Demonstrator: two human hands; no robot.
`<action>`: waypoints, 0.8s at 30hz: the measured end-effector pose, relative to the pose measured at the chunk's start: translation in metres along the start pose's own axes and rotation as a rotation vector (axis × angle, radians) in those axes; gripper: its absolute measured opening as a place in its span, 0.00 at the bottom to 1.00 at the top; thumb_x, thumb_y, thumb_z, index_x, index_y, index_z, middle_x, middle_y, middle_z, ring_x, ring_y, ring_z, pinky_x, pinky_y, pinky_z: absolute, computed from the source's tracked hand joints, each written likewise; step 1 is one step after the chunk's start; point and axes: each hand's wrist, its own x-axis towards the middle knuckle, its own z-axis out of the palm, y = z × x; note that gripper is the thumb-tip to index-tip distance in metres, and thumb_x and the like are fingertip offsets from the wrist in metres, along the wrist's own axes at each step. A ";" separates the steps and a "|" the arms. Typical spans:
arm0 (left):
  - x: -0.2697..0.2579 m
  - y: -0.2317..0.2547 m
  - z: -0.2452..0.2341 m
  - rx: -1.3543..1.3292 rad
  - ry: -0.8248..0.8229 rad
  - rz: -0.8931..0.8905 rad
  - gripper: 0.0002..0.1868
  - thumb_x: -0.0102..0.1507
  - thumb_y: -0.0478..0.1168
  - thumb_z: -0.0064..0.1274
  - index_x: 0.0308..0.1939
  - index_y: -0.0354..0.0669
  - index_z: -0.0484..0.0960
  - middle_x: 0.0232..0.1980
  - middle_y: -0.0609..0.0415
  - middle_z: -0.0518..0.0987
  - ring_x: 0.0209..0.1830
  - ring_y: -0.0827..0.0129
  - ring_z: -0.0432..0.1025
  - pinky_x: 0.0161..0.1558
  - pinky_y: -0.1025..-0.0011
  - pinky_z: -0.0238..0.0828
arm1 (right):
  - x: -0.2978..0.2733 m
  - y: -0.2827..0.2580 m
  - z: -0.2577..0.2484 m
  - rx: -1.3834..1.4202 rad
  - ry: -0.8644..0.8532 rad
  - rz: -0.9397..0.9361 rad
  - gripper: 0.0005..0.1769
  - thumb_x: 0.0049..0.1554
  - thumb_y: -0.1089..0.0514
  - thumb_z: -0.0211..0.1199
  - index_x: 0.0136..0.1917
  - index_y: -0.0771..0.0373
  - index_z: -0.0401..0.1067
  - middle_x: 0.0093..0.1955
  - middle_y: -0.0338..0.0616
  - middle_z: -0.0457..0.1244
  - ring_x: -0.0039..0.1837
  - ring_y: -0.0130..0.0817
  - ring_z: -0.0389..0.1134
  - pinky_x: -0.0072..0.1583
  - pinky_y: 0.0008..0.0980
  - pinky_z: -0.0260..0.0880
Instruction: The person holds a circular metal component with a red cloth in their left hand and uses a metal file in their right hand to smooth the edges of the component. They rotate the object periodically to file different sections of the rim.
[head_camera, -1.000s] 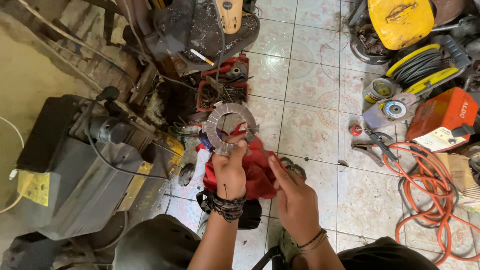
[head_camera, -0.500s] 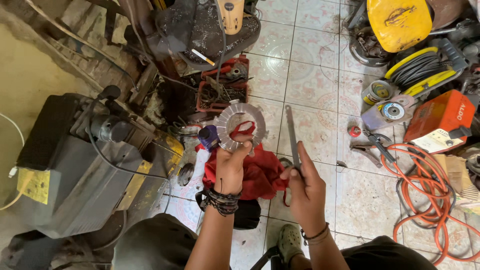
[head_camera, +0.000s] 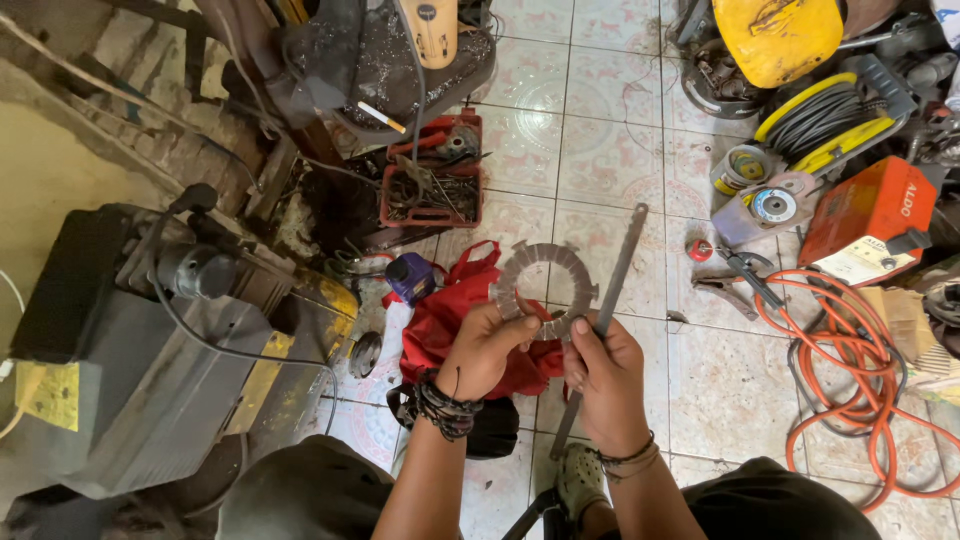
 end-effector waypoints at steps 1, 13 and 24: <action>0.000 -0.006 0.002 0.003 -0.004 0.002 0.22 0.68 0.43 0.50 0.19 0.48 0.64 0.21 0.63 0.62 0.24 0.75 0.56 0.34 0.71 0.53 | 0.000 -0.002 0.003 0.003 0.001 -0.004 0.06 0.65 0.58 0.59 0.46 0.62 0.70 0.27 0.33 0.52 0.27 0.22 0.50 0.30 0.23 0.48; 0.001 -0.008 0.025 0.026 0.115 0.048 0.04 0.67 0.32 0.49 0.37 0.39 0.77 0.33 0.54 0.82 0.34 0.70 0.76 0.40 0.71 0.76 | -0.002 0.000 0.010 -0.066 0.110 -0.168 0.08 0.66 0.58 0.57 0.44 0.60 0.65 0.32 0.39 0.58 0.33 0.26 0.58 0.35 0.24 0.57; 0.002 -0.011 0.005 0.081 0.312 0.074 0.20 0.67 0.40 0.54 0.25 0.52 0.61 0.24 0.67 0.61 0.26 0.79 0.53 0.30 0.72 0.50 | -0.008 -0.026 0.010 -0.429 -0.098 -0.102 0.36 0.69 0.41 0.39 0.43 0.70 0.78 0.27 0.35 0.47 0.34 0.27 0.55 0.37 0.24 0.50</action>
